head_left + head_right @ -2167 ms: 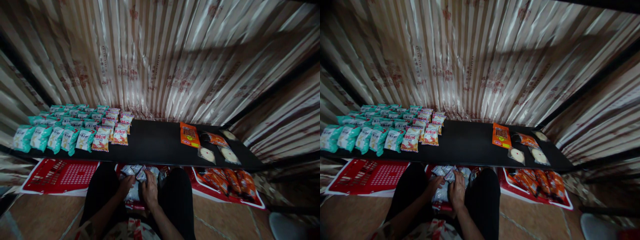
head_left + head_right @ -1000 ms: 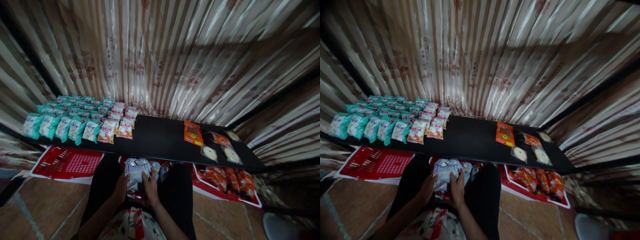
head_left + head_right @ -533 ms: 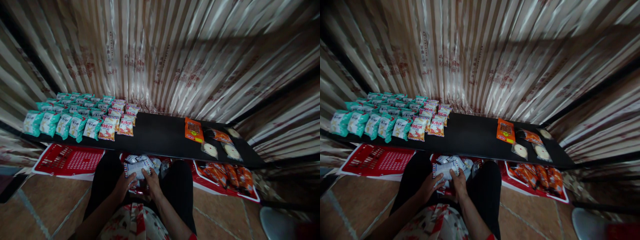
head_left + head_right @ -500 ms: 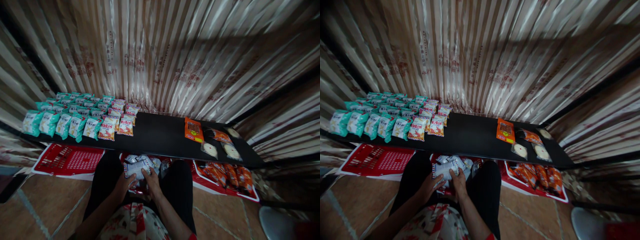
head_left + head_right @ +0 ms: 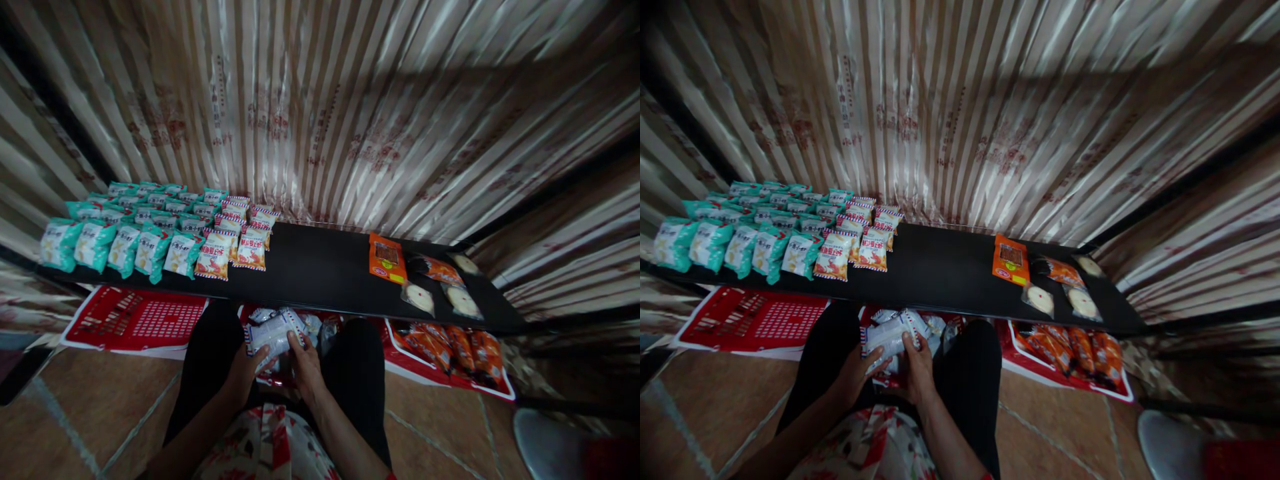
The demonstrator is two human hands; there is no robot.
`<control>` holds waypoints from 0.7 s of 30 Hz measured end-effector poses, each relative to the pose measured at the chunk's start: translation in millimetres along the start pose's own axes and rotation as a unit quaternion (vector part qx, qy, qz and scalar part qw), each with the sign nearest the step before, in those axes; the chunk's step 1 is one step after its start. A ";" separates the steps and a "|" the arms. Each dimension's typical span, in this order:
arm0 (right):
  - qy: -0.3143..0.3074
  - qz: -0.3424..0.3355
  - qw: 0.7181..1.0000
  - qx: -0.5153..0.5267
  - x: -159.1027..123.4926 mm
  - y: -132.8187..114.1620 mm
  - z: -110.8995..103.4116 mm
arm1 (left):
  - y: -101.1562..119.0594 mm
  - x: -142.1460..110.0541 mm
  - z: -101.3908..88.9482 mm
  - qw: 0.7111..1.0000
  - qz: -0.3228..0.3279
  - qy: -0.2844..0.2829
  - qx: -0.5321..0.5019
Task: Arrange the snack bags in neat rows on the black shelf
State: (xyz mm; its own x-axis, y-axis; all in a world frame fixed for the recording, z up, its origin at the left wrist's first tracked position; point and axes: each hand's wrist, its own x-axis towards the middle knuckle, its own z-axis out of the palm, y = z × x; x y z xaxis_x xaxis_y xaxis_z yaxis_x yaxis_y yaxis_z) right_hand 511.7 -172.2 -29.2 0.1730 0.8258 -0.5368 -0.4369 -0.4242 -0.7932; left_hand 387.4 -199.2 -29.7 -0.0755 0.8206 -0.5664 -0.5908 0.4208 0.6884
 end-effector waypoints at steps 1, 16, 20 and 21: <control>0.002 0.020 1.000 0.019 -2.3 -1.0 0.9 | -0.7 0.1 -0.1 1.000 0.000 0.002 -0.004; 0.016 0.028 0.999 -0.025 -3.3 5.3 -1.5 | -15.8 7.3 -7.7 0.994 0.034 0.054 0.094; 0.022 0.034 0.999 -0.031 -3.9 5.8 -1.4 | -15.0 13.9 -11.4 0.971 0.095 0.112 0.190; 0.021 0.032 0.999 -0.031 -4.0 5.7 -1.2 | -14.6 14.4 -11.8 0.964 0.111 0.119 0.209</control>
State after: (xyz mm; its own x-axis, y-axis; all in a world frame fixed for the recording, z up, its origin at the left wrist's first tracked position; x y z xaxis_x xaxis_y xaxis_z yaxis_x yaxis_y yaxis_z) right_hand 509.5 -178.3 -31.9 0.1831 0.7803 -0.5980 -0.3935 -0.4992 -0.7720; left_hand 385.5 -198.0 -53.2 -0.3749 0.8171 -0.4380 -0.1676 0.4050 0.8988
